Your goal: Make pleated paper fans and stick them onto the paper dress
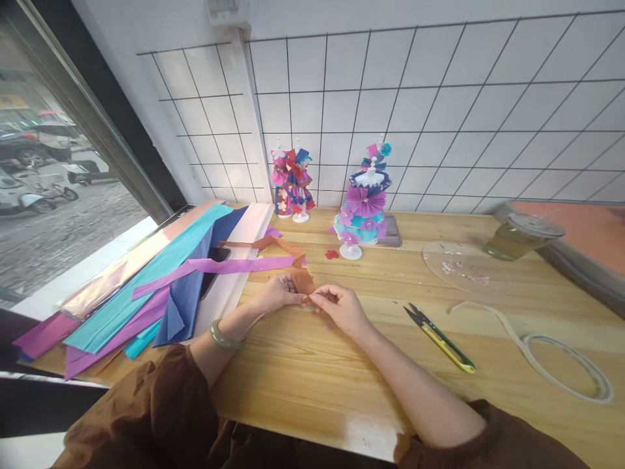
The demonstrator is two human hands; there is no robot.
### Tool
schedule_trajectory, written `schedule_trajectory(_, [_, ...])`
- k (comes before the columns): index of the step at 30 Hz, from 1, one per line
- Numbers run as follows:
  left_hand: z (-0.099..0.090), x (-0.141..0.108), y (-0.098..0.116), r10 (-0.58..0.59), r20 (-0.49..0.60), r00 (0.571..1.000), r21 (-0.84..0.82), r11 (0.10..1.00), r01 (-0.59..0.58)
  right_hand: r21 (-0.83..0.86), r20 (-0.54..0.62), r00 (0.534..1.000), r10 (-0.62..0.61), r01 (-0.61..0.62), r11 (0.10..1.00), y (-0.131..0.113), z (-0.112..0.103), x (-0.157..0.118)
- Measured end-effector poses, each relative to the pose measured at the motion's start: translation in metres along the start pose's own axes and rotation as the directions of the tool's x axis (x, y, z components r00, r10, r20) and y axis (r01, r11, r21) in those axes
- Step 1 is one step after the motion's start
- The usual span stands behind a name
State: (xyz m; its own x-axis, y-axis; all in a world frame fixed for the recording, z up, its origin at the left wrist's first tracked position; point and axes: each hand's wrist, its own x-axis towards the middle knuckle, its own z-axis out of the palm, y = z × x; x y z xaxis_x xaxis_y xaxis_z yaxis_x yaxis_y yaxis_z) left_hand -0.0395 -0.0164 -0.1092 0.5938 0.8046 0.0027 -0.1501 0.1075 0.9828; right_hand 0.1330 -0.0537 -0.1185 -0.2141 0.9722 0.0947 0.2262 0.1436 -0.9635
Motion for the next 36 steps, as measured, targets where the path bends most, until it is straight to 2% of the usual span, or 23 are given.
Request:
schedule_trajectory(5, [-0.002,0.0,-0.002,-0.024,-0.032,0.999,0.012,1.0,0.024,-0.007,-0.031,1.0,-0.001,0.0,1.0,0.0,0.0,0.0])
schedule_trajectory(12, [-0.005,0.001,-0.008,-0.028,-0.002,1.0,-0.025,0.999,0.028,-0.04,-0.045,0.999,0.027,-0.029,0.999,0.001,0.002,-0.002])
schedule_trajectory(17, [-0.003,-0.001,-0.003,-0.044,-0.03,0.999,0.005,0.999,0.044,-0.013,-0.081,0.997,0.018,-0.02,1.0,0.002,0.002,-0.002])
schedule_trajectory(22, [0.0,-0.005,0.002,-0.082,-0.06,0.995,-0.039,0.996,0.079,-0.01,-0.086,0.996,0.0,0.0,1.0,0.002,0.002,-0.001])
schedule_trajectory(28, [0.001,-0.004,0.002,-0.02,0.074,0.997,0.087,0.996,0.013,0.002,-0.102,0.995,-0.025,0.025,1.0,0.006,0.005,-0.001])
schedule_trajectory(36, [-0.001,-0.001,-0.004,-0.046,0.102,0.994,0.075,0.996,0.039,0.002,-0.123,0.992,-0.009,0.009,1.0,0.006,0.005,-0.001])
